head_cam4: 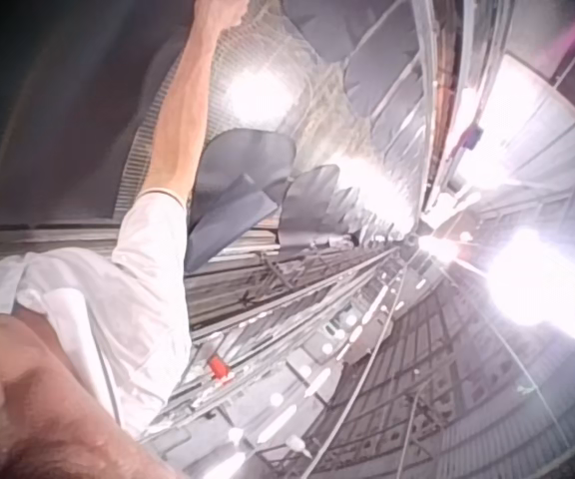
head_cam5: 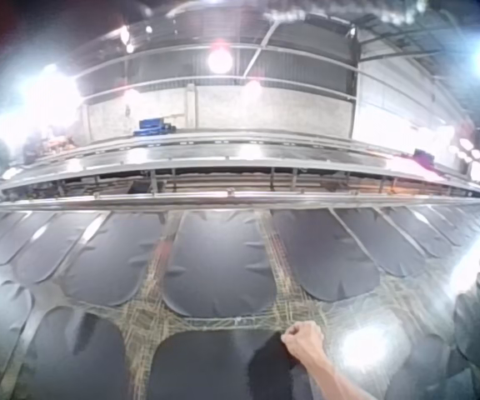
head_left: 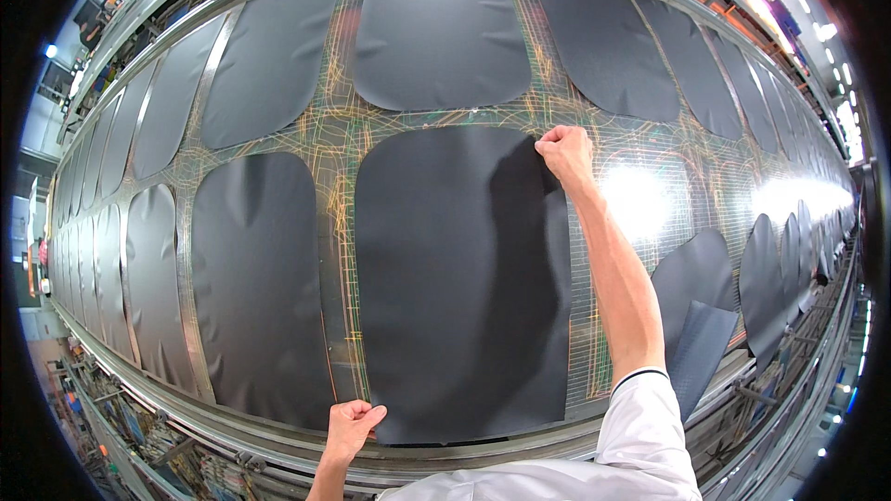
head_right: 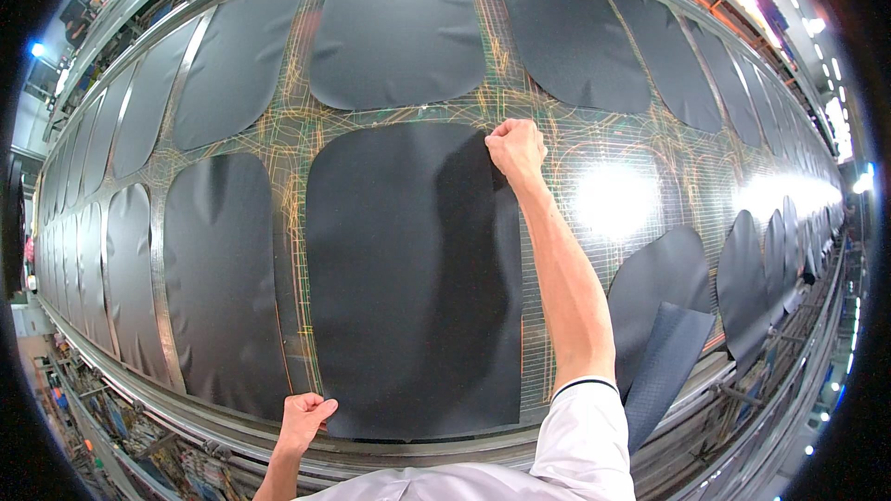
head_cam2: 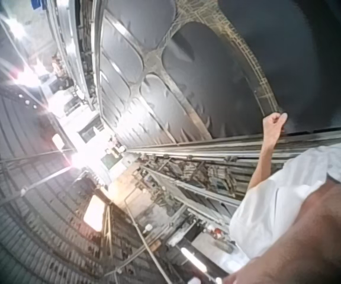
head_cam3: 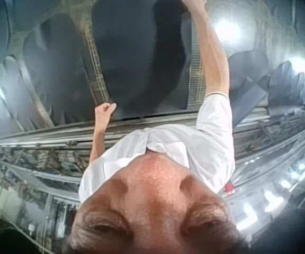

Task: The person places and smooths black material patches onto a large curved metallic surface with a grid pattern. The person repeatedly lifts, positions, and presses down the material by hand to ensure it adheres to the surface.

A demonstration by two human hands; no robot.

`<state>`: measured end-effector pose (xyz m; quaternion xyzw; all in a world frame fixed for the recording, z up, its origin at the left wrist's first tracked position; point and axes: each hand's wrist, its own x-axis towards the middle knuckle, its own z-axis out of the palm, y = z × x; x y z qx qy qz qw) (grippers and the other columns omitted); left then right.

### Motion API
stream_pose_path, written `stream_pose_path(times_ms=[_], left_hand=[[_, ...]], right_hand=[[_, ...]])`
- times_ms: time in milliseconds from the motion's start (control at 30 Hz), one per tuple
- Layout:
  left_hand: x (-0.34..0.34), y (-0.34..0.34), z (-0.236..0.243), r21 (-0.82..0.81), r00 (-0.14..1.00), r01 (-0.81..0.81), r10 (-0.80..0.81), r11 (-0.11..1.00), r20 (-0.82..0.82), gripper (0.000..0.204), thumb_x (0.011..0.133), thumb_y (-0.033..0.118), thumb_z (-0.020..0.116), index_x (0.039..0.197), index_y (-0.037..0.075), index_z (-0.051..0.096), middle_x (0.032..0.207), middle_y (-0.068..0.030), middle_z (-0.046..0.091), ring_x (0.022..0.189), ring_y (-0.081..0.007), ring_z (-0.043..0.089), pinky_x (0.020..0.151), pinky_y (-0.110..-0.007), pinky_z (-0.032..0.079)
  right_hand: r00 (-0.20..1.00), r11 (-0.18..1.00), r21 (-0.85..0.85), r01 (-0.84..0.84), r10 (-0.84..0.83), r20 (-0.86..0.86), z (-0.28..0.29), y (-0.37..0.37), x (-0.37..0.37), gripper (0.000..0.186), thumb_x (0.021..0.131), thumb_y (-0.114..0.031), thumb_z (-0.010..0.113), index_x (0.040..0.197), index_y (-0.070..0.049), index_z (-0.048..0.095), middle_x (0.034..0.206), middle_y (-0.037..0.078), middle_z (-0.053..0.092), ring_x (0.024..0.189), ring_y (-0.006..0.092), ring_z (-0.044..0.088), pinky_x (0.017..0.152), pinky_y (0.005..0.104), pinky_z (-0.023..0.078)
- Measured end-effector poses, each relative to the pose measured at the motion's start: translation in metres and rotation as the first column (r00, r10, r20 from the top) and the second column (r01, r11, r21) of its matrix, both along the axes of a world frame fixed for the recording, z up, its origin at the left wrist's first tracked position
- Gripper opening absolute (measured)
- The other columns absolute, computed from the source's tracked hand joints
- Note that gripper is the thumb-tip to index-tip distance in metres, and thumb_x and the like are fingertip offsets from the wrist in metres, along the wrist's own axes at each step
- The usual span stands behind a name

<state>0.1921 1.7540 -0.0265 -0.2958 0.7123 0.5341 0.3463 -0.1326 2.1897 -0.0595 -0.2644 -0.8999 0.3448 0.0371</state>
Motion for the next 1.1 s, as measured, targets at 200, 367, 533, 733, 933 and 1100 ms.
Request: stream_pose_path(times_ms=[200,367,533,733,933,1100], left_hand=[[-0.003,0.004,0.004,0.010,1.000,0.012,-0.012,1.000,-0.004,0.025,0.084,0.022,0.075,0.072,0.001,0.066,0.062,0.0015,0.060,0.055,-0.0041,0.054,0.050,-0.021,0.047],[-0.003,0.006,0.008,-0.011,0.999,0.038,-0.038,0.999,-0.018,0.026,0.084,0.022,0.073,0.072,0.001,0.066,0.063,0.0017,0.060,0.058,-0.0046,0.054,0.052,-0.022,0.048],[-0.005,0.004,0.004,-0.053,0.990,0.116,-0.120,0.992,-0.076,0.029,0.085,0.024,0.073,0.068,0.003,0.061,0.061,0.0035,0.055,0.057,-0.0037,0.050,0.051,-0.023,0.046],[0.001,-0.007,-0.001,-0.001,0.994,0.072,-0.072,0.997,-0.078,0.030,0.085,0.026,0.073,0.074,0.000,0.063,0.062,0.0024,0.056,0.055,-0.0041,0.053,0.049,-0.022,0.048],[-0.005,0.002,0.003,0.008,0.996,0.062,-0.061,0.998,-0.062,0.028,0.085,0.026,0.074,0.073,0.003,0.063,0.063,0.0035,0.055,0.056,-0.0041,0.052,0.049,-0.022,0.047],[0.003,0.002,-0.007,-0.013,0.997,0.029,-0.030,0.999,-0.077,0.025,0.085,0.025,0.074,0.073,0.007,0.062,0.062,0.0055,0.053,0.054,-0.0033,0.050,0.049,-0.020,0.045]], right_hand=[[1.000,1.000,0.017,0.000,0.000,-0.018,0.000,0.000,0.002,0.008,0.069,-0.016,0.069,0.073,-0.009,0.073,0.077,0.011,0.071,0.081,0.0282,0.068,0.080,0.0401,0.051],[0.995,0.998,-0.021,-0.056,0.054,-0.086,0.001,0.003,0.012,0.022,0.075,-0.020,0.070,0.090,-0.005,0.070,0.091,0.013,0.069,0.094,0.0303,0.064,0.086,0.0405,0.047],[0.834,0.852,0.449,-0.271,0.440,-0.332,0.006,-0.018,0.057,0.048,0.093,-0.034,0.060,0.132,-0.007,0.053,0.144,0.013,0.043,0.135,0.0347,0.036,0.109,0.0458,0.030],[0.707,0.642,0.519,-0.564,0.700,-0.099,0.013,-0.054,0.137,0.052,0.099,-0.041,0.047,0.143,-0.012,0.045,0.154,0.008,0.033,0.145,0.0322,0.020,0.116,0.0471,0.018],[0.841,0.896,0.294,-0.332,0.422,-0.339,0.014,-0.022,0.203,0.048,0.101,-0.035,0.043,0.140,-0.008,0.048,0.151,0.012,0.038,0.143,0.0315,0.026,0.116,0.0428,0.021],[0.932,0.991,0.032,0.129,-0.110,-0.344,0.041,0.010,0.274,0.051,0.102,-0.037,0.042,0.137,0.001,0.048,0.147,0.020,0.040,0.141,0.0348,0.029,0.114,0.0403,0.026]])
